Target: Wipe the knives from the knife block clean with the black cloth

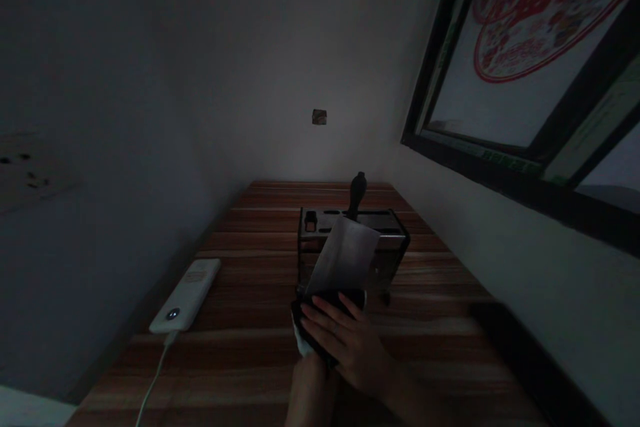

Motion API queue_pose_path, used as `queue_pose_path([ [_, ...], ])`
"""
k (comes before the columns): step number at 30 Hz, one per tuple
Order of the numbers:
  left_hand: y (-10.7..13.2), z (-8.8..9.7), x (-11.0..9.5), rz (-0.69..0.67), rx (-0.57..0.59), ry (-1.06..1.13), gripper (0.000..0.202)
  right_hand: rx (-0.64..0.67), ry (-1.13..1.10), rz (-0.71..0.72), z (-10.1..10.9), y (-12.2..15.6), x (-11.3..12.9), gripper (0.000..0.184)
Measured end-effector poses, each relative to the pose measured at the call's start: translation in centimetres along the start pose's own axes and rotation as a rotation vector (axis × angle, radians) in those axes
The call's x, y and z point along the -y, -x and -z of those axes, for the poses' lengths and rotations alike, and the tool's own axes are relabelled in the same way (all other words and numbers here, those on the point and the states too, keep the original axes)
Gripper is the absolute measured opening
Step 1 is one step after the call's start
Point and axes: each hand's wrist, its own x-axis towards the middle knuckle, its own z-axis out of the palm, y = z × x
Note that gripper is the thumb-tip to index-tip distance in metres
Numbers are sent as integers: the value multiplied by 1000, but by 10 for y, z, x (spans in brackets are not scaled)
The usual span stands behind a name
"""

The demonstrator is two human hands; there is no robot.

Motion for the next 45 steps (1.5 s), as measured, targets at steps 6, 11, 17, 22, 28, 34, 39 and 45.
queue_pose_path([
  [6,3,-4,6,-98,49,65,40,-95,95,-53,7,-10,-19,48],
  [11,3,-3,2,-126,23,118,40,-104,96,-124,18,-19,-36,51],
  [17,5,0,-2,-67,47,51,41,-135,96,-225,32,-30,-56,57],
  [22,6,1,-1,-44,64,43,45,-188,104,-268,43,-39,-68,59],
  [28,7,2,-6,-31,59,49,44,-252,124,-272,44,-43,-73,56],
  [34,7,2,-7,-59,28,50,41,-247,123,-263,38,-38,-65,53],
  [39,4,-1,-1,-78,66,62,44,-171,97,-218,23,-25,-43,52],
  [45,0,-7,11,-93,92,29,40,-85,90,-84,5,-6,-10,50],
])
